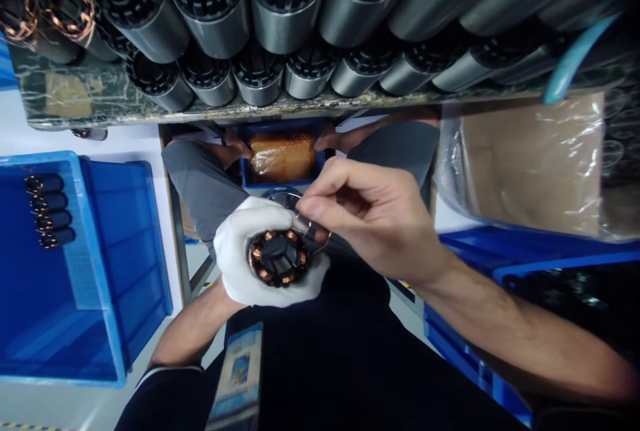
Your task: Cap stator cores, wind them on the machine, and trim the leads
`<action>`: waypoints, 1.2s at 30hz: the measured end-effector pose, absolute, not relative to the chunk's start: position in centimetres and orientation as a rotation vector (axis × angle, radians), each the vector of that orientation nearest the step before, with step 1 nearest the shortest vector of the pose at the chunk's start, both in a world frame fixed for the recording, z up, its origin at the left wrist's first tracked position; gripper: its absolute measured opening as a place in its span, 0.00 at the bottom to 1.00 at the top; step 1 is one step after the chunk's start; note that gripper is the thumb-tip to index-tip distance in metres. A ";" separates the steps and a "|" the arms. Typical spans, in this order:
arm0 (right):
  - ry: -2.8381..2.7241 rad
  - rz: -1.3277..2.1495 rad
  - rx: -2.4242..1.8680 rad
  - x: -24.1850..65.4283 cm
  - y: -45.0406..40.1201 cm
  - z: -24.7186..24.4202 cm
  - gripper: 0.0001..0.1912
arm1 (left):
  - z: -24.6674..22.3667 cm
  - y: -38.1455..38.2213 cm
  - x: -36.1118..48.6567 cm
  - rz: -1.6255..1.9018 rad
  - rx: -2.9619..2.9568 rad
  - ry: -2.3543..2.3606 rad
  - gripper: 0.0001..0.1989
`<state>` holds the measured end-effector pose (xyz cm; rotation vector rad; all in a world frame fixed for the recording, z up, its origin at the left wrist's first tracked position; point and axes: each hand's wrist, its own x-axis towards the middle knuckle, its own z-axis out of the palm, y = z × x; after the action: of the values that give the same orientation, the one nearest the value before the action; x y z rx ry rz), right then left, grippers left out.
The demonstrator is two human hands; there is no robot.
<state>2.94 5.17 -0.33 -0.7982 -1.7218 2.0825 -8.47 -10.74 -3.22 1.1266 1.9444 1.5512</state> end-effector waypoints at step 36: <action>-2.669 1.855 -0.268 5.0 10.0 5.8 0.22 | -2.7 -8.4 -12.7 1.059 1.081 1.298 0.22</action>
<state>5.05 10.03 5.77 -0.2678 -2.6695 1.8551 -12.66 -8.44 -2.67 1.0812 1.2979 1.0592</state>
